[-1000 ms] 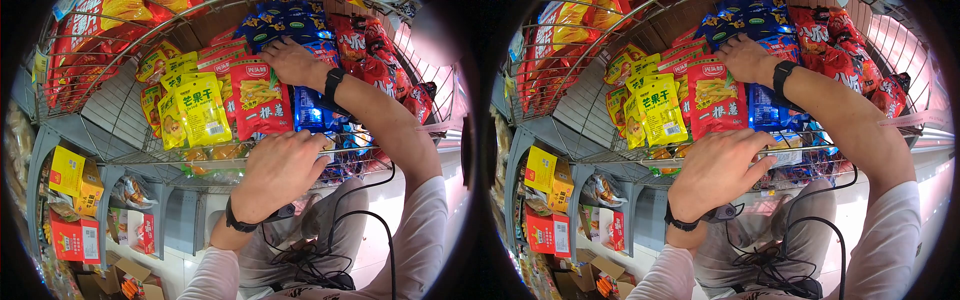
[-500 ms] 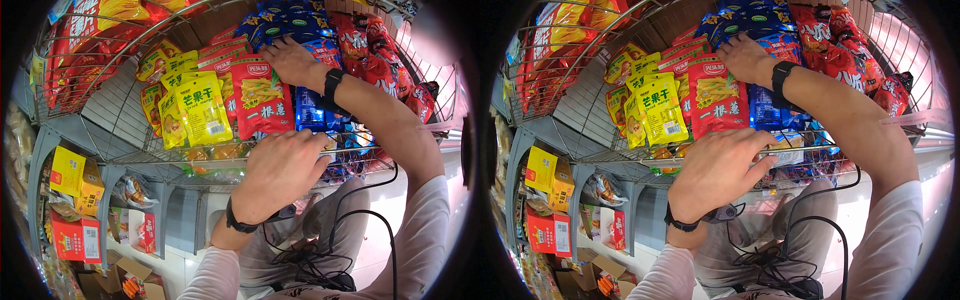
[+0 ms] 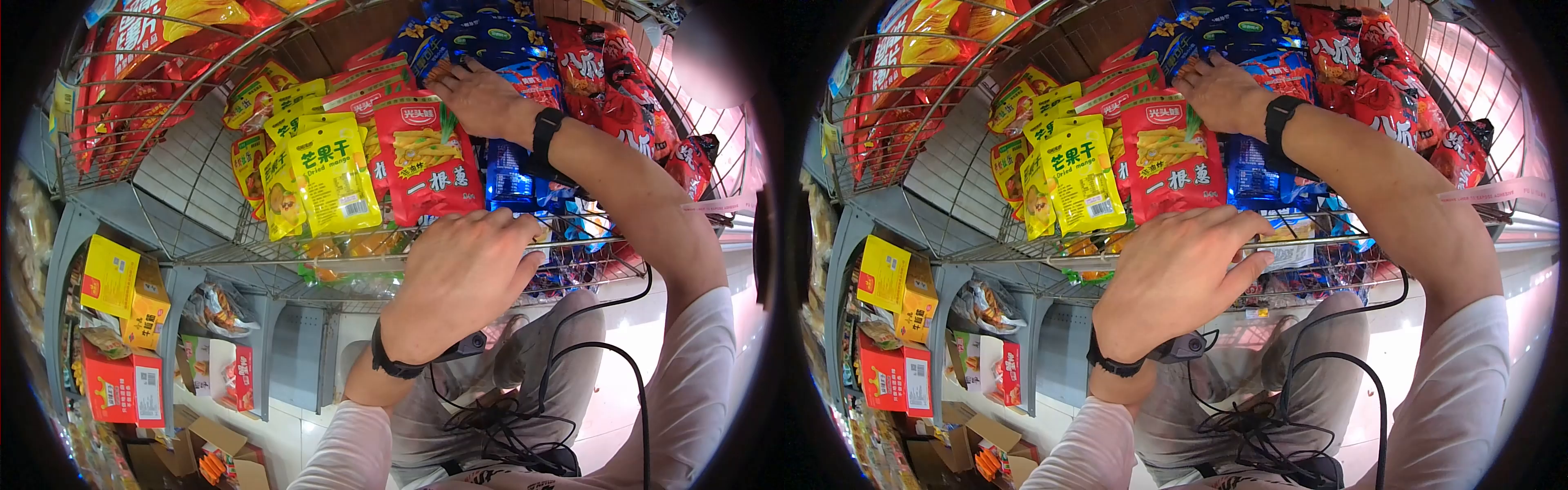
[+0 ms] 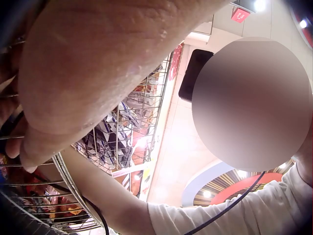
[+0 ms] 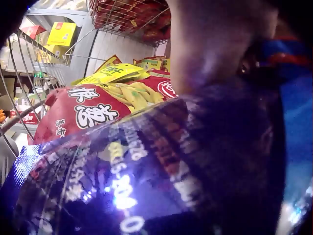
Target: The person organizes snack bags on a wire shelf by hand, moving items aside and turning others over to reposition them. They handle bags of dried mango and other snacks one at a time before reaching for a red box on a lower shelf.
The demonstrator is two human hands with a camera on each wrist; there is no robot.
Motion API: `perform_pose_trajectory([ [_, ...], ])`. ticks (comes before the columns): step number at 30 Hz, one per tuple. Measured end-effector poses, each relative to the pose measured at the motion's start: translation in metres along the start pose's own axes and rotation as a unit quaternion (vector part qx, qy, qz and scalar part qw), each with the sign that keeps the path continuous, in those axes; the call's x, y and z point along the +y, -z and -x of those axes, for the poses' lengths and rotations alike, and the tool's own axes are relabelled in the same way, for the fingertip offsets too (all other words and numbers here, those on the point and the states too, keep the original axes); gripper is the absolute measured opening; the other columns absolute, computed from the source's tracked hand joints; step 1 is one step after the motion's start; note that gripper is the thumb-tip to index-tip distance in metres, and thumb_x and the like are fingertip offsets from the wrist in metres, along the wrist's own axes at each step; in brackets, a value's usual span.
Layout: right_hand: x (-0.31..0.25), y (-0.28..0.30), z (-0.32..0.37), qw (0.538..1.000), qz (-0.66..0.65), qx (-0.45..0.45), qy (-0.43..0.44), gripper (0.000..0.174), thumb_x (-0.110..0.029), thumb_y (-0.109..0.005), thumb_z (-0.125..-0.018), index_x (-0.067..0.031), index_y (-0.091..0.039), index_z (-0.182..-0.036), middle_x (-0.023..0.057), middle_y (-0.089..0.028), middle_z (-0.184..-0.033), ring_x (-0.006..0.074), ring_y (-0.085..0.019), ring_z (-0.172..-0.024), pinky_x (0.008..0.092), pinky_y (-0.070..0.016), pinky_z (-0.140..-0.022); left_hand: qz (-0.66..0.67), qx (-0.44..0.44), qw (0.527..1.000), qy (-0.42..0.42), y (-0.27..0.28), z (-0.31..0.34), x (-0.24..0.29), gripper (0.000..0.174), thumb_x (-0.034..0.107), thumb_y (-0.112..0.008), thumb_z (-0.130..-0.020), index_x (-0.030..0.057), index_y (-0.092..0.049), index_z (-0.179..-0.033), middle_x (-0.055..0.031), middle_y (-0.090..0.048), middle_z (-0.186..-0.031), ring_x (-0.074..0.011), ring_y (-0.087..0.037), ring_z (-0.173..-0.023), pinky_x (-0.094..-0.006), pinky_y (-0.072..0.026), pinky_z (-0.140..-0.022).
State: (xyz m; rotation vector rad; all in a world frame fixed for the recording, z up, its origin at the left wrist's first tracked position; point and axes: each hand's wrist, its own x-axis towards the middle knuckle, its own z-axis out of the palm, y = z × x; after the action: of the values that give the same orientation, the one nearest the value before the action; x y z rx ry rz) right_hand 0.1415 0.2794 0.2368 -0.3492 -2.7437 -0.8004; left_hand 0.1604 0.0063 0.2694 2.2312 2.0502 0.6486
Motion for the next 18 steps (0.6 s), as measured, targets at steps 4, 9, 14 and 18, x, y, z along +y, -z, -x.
perform_pose_trajectory([
  [4,-0.001,-0.001,-0.001,1.0,0.015,-0.021,0.007,0.062,-0.019,-0.058,-0.097,0.0028,-0.046,-0.154,0.0174,-0.06,-0.149,0.031,-0.051,-0.143,0.053,-0.0333,-0.12,-0.004,0.002,1.0,-0.001,-0.001,0.0,-0.001,0.028,0.034,-0.068,-0.097,0.012,-0.072,-0.113,-0.0095,-0.074,-0.098,-0.032,-0.073,-0.091,-0.0472,-0.0567,-0.077],
  [9,-0.006,-0.002,-0.005,0.996,0.078,-0.037,-0.022,0.057,-0.018,-0.061,-0.094,0.0031,-0.054,-0.146,0.0172,-0.067,-0.137,0.0326,-0.058,-0.131,0.0541,-0.0355,-0.12,-0.003,0.001,1.0,-0.003,-0.002,0.0,-0.001,0.028,0.034,-0.068,-0.097,0.0122,-0.072,-0.114,-0.0096,-0.074,-0.097,-0.032,-0.073,-0.091,-0.047,-0.0566,-0.077],
  [14,-0.009,-0.005,-0.004,0.988,0.14,-0.061,-0.036,0.054,-0.022,-0.059,-0.097,0.0046,-0.056,-0.144,0.0156,-0.068,-0.134,0.0313,-0.058,-0.131,0.0524,-0.0353,-0.12,-0.002,-0.003,1.0,0.002,-0.001,0.0,0.0,0.028,0.034,-0.067,-0.097,0.0122,-0.072,-0.114,-0.0095,-0.074,-0.096,-0.0319,-0.073,-0.091,-0.0469,-0.0567,-0.077],
  [18,-0.011,-0.005,-0.004,0.984,0.163,-0.054,-0.047,0.051,-0.021,-0.058,-0.099,0.0037,-0.057,-0.143,0.0161,-0.066,-0.137,0.0313,-0.056,-0.133,0.0526,-0.0342,-0.12,-0.003,-0.004,1.0,0.003,-0.001,0.0,-0.001,0.028,0.034,-0.067,-0.097,0.0119,-0.071,-0.113,-0.0094,-0.074,-0.097,-0.0319,-0.073,-0.091,-0.0469,-0.0568,-0.077],
])
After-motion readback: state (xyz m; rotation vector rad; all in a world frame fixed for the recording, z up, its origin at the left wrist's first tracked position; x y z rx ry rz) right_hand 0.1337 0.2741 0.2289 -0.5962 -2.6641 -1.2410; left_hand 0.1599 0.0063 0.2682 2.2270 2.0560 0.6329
